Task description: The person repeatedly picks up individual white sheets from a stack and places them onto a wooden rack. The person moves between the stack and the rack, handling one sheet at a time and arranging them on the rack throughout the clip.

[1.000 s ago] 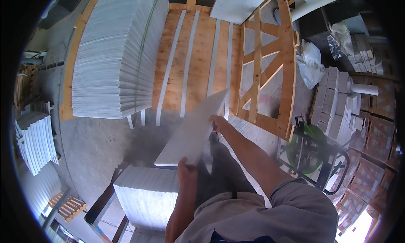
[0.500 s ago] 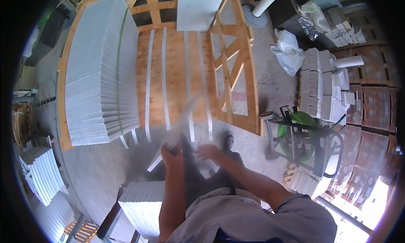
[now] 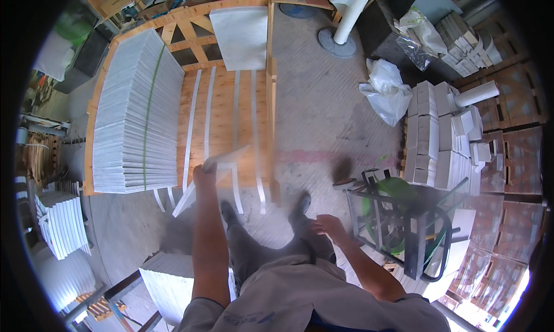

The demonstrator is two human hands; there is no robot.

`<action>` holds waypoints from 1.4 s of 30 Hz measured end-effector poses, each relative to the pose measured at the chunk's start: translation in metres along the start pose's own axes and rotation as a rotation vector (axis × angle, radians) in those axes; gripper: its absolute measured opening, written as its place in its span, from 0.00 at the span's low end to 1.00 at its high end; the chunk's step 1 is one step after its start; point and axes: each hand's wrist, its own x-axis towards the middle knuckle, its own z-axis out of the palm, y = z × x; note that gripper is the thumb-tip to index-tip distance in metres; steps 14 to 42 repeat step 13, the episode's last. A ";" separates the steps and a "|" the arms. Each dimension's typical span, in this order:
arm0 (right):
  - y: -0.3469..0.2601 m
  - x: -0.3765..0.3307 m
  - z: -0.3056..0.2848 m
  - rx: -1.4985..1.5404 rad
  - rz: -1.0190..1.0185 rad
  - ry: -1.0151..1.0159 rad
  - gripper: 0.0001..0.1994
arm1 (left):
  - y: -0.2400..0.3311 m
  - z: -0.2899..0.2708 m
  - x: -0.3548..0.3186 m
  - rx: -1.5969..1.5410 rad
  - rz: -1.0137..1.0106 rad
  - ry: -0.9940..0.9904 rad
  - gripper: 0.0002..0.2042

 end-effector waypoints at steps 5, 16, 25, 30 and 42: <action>-0.040 -0.039 -0.092 -0.099 0.100 0.235 0.20 | 0.007 0.085 0.031 0.072 -0.169 -0.169 0.18; -0.052 -0.070 -0.150 -0.006 0.088 0.326 0.22 | -0.036 0.168 0.079 0.146 -0.212 -0.002 0.24; -0.052 -0.070 -0.150 -0.006 0.088 0.326 0.22 | -0.036 0.168 0.079 0.146 -0.212 -0.002 0.24; -0.052 -0.070 -0.150 -0.006 0.088 0.326 0.22 | -0.036 0.168 0.079 0.146 -0.212 -0.002 0.24; -0.052 -0.070 -0.150 -0.006 0.088 0.326 0.22 | -0.036 0.168 0.079 0.146 -0.212 -0.002 0.24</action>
